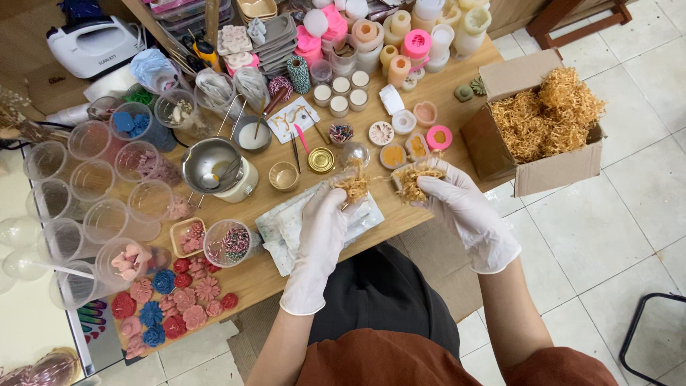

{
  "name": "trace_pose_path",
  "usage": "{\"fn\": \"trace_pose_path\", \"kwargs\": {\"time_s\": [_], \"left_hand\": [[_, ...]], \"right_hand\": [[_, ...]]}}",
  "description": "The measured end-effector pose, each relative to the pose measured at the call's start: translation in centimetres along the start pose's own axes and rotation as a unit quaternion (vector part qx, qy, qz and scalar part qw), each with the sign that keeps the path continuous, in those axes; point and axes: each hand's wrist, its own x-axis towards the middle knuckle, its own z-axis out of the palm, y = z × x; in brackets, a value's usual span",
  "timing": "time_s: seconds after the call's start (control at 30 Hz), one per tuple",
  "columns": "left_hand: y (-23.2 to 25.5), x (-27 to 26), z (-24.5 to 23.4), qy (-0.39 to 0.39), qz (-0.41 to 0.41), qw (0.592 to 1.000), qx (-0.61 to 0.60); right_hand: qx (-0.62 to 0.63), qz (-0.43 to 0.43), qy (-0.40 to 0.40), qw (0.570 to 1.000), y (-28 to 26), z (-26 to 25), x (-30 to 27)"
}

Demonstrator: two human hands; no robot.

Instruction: The person, wearing gloves, decorates a finished candle by hand. They place a circular decorative plate onto the candle surface, then use a string to tie a charm around the candle. Finally, they pick up a piece of wood wool from a box and place it into a tin.

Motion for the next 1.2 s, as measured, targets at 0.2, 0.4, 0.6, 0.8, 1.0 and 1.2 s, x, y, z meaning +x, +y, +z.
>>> {"fn": "trace_pose_path", "kwargs": {"time_s": [0.2, 0.4, 0.6, 0.8, 1.0, 1.2], "left_hand": [[-1.5, -0.6, 1.7, 0.040, -0.030, 0.990, 0.131], [-0.4, 0.2, -1.9, 0.041, 0.008, 0.991, 0.128], [2.1, 0.2, -5.5, 0.127, -0.022, 0.989, -0.080], [1.0, 0.2, -4.5, 0.095, 0.005, 0.985, -0.143], [0.1, 0.4, -3.4, -0.026, -0.024, 0.985, -0.169], [-0.6, -0.6, -2.5, 0.061, -0.072, 0.994, -0.057]], "right_hand": [[-0.157, -0.038, -0.001, 0.987, 0.3, 1.4, -1.1], [-0.177, -0.094, 0.092, 0.975, -3.1, -0.7, -1.9], [-0.262, -0.253, 0.301, 0.881, -9.2, -12.5, -1.3], [-0.646, -0.246, 0.378, 0.616, -9.4, -17.7, 1.5], [-0.535, -0.266, 0.076, 0.799, -1.0, -1.6, -0.9], [-0.519, -0.282, -0.080, 0.803, 4.9, 9.5, -1.3]]}}
